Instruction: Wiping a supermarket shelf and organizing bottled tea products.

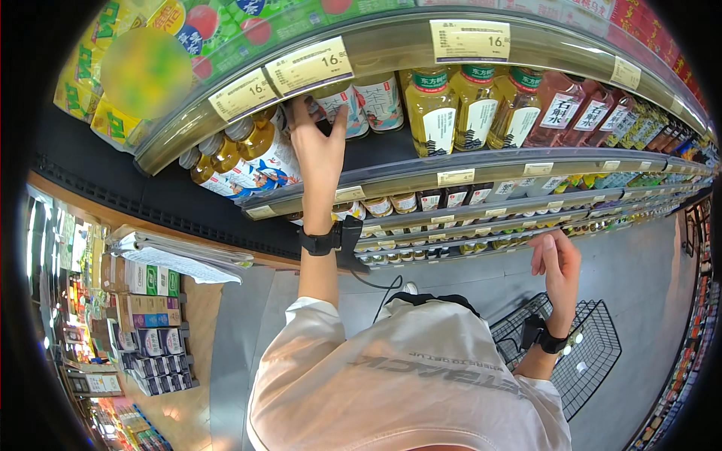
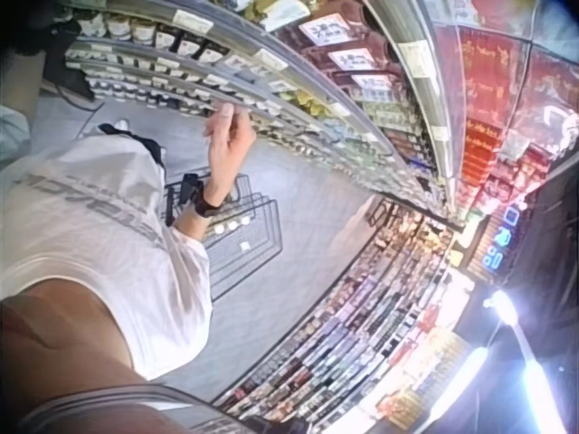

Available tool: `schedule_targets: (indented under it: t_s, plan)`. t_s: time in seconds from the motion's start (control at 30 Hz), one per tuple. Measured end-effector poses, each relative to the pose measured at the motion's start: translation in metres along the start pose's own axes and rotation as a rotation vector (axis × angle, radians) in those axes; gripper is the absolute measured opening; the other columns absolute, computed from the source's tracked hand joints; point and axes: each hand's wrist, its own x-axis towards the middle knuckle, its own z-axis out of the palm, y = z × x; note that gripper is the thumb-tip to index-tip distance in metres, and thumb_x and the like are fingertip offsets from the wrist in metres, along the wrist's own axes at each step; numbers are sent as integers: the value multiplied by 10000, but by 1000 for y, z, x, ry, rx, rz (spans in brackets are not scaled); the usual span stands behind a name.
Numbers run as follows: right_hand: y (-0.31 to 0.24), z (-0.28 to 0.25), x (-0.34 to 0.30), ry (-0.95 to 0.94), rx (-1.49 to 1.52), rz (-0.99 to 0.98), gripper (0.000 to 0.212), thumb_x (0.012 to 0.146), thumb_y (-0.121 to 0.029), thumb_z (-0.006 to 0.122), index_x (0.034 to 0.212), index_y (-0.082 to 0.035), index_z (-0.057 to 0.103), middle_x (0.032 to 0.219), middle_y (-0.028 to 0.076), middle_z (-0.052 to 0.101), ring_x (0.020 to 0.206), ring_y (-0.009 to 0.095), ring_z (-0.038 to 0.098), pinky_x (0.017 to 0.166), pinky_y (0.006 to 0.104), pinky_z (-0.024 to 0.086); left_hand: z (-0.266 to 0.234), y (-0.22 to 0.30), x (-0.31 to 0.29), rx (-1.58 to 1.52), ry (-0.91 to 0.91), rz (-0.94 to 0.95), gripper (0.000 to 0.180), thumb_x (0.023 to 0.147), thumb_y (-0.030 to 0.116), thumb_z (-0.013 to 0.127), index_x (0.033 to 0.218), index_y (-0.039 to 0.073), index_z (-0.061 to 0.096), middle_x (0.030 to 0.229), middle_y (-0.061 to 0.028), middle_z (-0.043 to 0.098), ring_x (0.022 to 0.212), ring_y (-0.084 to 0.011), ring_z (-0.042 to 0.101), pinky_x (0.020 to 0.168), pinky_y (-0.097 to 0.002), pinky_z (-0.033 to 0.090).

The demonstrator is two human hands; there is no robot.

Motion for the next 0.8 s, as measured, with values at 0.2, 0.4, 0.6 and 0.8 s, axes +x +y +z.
schedule_targets:
  t_s: [0.2, 0.4, 0.6, 0.8]
  plan:
    - [5, -32, -34, 249, -109, 102, 299, 1085, -222, 538, 940, 5, 667, 631, -32, 531, 577, 47, 484, 530, 231, 357, 8, 22, -27, -228, 243, 18, 216, 919, 25, 759, 1114, -30, 683, 1104, -121, 692, 981, -195, 656, 896, -346, 554]
    - [32, -140, -70, 740, -207, 82, 317, 1062, -259, 575, 923, 7, 677, 651, -28, 541, 592, 45, 478, 541, 235, 344, -7, 63, -36, -199, 356, 210, 99, 974, 17, 689, 1007, -70, 724, 1013, -181, 736, 876, -253, 729, 749, -321, 640]
    - [145, -274, -210, 1288, -207, 248, 284, 958, -237, 623, 900, 26, 714, 652, 16, 608, 567, 92, 554, 532, 240, 414, 28, 57, -23, -616, 337, 393, 211, 975, 23, 688, 929, -174, 628, 887, -294, 715, 733, -301, 733, 613, -326, 628]
    - [320, -282, -375, 996, -496, 1162, 348, 858, -332, 760, 914, 11, 735, 688, 88, 683, 543, 173, 629, 513, 330, 485, 35, 86, -36, -684, 281, 355, 270, 1050, 118, 598, 970, -131, 527, 852, -278, 654, 712, -329, 672, 514, -329, 545]
